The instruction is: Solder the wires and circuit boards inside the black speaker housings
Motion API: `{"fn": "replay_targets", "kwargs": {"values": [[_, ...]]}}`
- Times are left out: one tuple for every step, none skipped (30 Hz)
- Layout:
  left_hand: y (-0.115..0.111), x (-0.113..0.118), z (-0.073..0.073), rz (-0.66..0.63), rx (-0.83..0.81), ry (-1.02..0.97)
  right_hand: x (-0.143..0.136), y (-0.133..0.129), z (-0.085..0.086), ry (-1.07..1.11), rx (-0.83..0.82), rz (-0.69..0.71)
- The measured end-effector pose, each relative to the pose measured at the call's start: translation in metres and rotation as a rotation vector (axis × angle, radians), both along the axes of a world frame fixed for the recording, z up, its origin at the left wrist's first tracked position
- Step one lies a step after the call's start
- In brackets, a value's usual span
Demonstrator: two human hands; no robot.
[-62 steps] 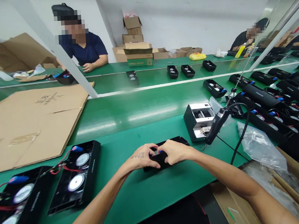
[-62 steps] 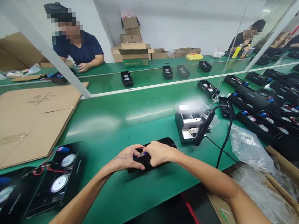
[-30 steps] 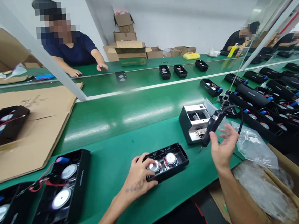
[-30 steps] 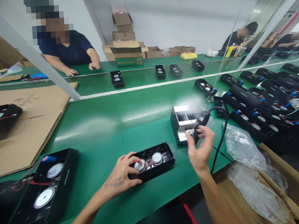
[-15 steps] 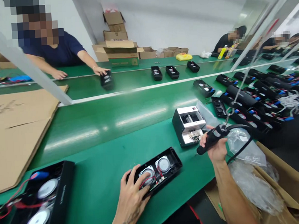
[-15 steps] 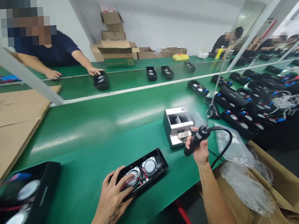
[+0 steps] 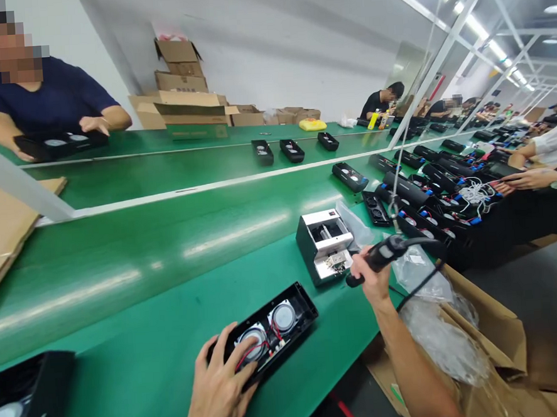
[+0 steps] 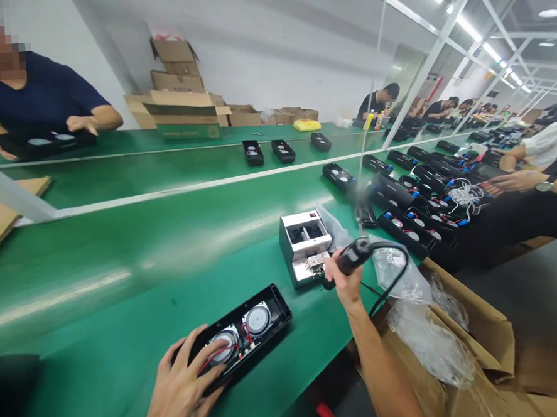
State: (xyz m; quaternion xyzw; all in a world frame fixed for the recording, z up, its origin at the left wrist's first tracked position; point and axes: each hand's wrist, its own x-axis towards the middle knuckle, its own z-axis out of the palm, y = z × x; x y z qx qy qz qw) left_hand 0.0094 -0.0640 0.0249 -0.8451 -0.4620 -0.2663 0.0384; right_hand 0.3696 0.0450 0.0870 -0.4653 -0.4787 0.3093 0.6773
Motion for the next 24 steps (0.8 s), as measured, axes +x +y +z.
{"fn": "replay_targets", "kwargs": {"values": [[-0.001, 0.000, -0.001, 0.006, -0.018, -0.011, 0.000, 0.003, 0.008, 0.027, 0.044, -0.047], [-0.001, 0.001, -0.002, 0.010, -0.034, -0.032, -0.001, 0.006, 0.017, 0.047, 0.090, -0.092], [-0.002, 0.001, -0.004, 0.012, -0.047, -0.058, -0.003, 0.009, 0.025, 0.056, 0.131, -0.128], [-0.001, 0.002, -0.004, 0.011, -0.055, -0.084, -0.006, 0.013, 0.032, 0.053, 0.160, -0.149], [-0.001, 0.002, -0.005, 0.010, -0.061, -0.104, -0.009, 0.016, 0.037, 0.039, 0.172, -0.156], [-0.001, 0.002, -0.005, 0.013, -0.065, -0.119, -0.012, 0.019, 0.040, 0.023, 0.170, -0.152], [-0.001, 0.003, -0.004, 0.015, -0.067, -0.121, -0.015, 0.022, 0.041, 0.011, 0.161, -0.143], [-0.001, 0.003, -0.003, 0.014, -0.071, -0.109, -0.018, 0.025, 0.040, 0.004, 0.149, -0.132], [-0.002, 0.004, -0.001, 0.013, -0.076, -0.091, -0.019, 0.027, 0.039, -0.002, 0.135, -0.117], [-0.003, 0.004, 0.000, 0.011, -0.083, -0.070, -0.019, 0.028, 0.037, -0.011, 0.112, -0.089], [-0.004, 0.004, 0.002, 0.011, -0.089, -0.052, -0.018, 0.028, 0.036, -0.023, 0.079, -0.046], [-0.004, 0.005, 0.004, 0.012, -0.095, -0.036, -0.018, 0.027, 0.035, -0.035, 0.036, 0.012], [-0.005, 0.006, 0.005, 0.016, -0.101, -0.025, -0.018, 0.023, 0.036, -0.040, -0.010, 0.084], [-0.006, 0.007, 0.006, 0.022, -0.103, -0.020, -0.019, 0.018, 0.038, -0.027, -0.047, 0.163], [-0.007, 0.008, 0.007, 0.030, -0.107, -0.017, -0.023, 0.011, 0.040, 0.007, -0.065, 0.244], [-0.007, 0.009, 0.007, 0.036, -0.112, -0.013, -0.029, 0.002, 0.043, 0.060, -0.061, 0.318], [-0.008, 0.011, 0.007, 0.040, -0.118, -0.010, -0.037, -0.009, 0.046, 0.127, -0.034, 0.382], [-0.008, 0.013, 0.007, 0.045, -0.122, -0.007, -0.048, -0.020, 0.048, 0.196, 0.008, 0.440], [-0.009, 0.016, 0.007, 0.050, -0.125, -0.005, -0.061, -0.031, 0.050, 0.259, 0.056, 0.488], [-0.009, 0.018, 0.007, 0.056, -0.125, -0.004, -0.075, -0.042, 0.049, 0.307, 0.101, 0.531], [-0.010, 0.020, 0.008, 0.060, -0.126, -0.005, -0.089, -0.051, 0.048, 0.341, 0.138, 0.572], [-0.010, 0.022, 0.008, 0.062, -0.127, -0.007, -0.102, -0.059, 0.044, 0.359, 0.166, 0.613], [-0.010, 0.023, 0.008, 0.064, -0.129, -0.008, -0.114, -0.065, 0.040, 0.362, 0.178, 0.656], [-0.010, 0.024, 0.008, 0.065, -0.130, -0.010, -0.125, -0.070, 0.034, 0.346, 0.161, 0.694]]}}
